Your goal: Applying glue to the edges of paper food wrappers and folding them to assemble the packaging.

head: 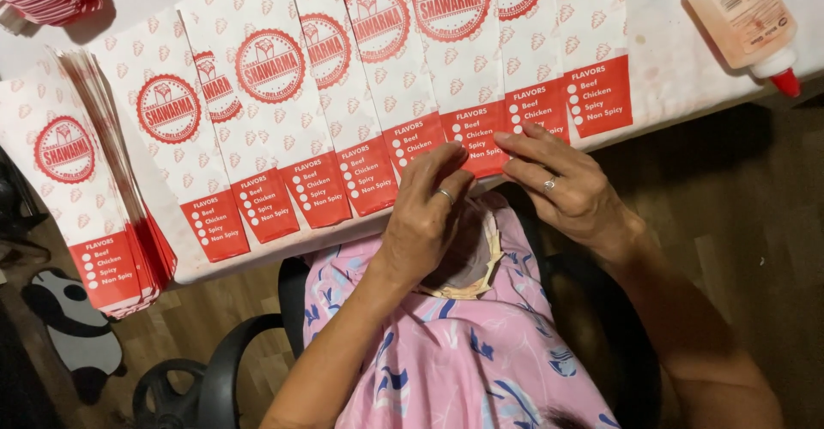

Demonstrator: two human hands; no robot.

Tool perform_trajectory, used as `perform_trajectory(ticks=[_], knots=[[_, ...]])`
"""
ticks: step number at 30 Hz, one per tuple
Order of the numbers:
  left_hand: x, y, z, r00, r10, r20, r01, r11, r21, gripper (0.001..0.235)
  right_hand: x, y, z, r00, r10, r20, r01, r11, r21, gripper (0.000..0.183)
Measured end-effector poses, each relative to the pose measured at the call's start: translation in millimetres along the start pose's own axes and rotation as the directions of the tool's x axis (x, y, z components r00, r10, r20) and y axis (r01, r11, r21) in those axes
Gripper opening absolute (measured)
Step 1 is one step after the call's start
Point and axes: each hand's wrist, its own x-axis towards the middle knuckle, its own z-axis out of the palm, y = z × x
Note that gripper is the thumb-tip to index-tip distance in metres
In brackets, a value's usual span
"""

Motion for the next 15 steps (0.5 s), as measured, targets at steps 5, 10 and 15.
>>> perform_trajectory(ticks=[5, 10, 15], knots=[[2.1, 2.8, 3.1, 1.0, -0.005, 0.012, 0.005, 1.0, 0.014, 0.011, 1.2, -2.3, 4.4, 0.997, 0.072, -0.037, -0.072, 0.997, -0.009, 0.004], [1.5, 0.9, 11.0, 0.989, -0.15, 0.0, 0.15, 0.987, -0.055, 0.016, 6.4, -7.6, 7.7, 0.985, 0.16, -0.068, -0.159, 0.987, 0.024, 0.006], [7.5, 2.0, 12.2, 0.944, -0.327, 0.035, 0.329, 0.938, -0.108, 0.016, 15.8, -16.0, 5.5, 0.958, 0.273, -0.091, -0.27, 0.962, 0.047, 0.014]])
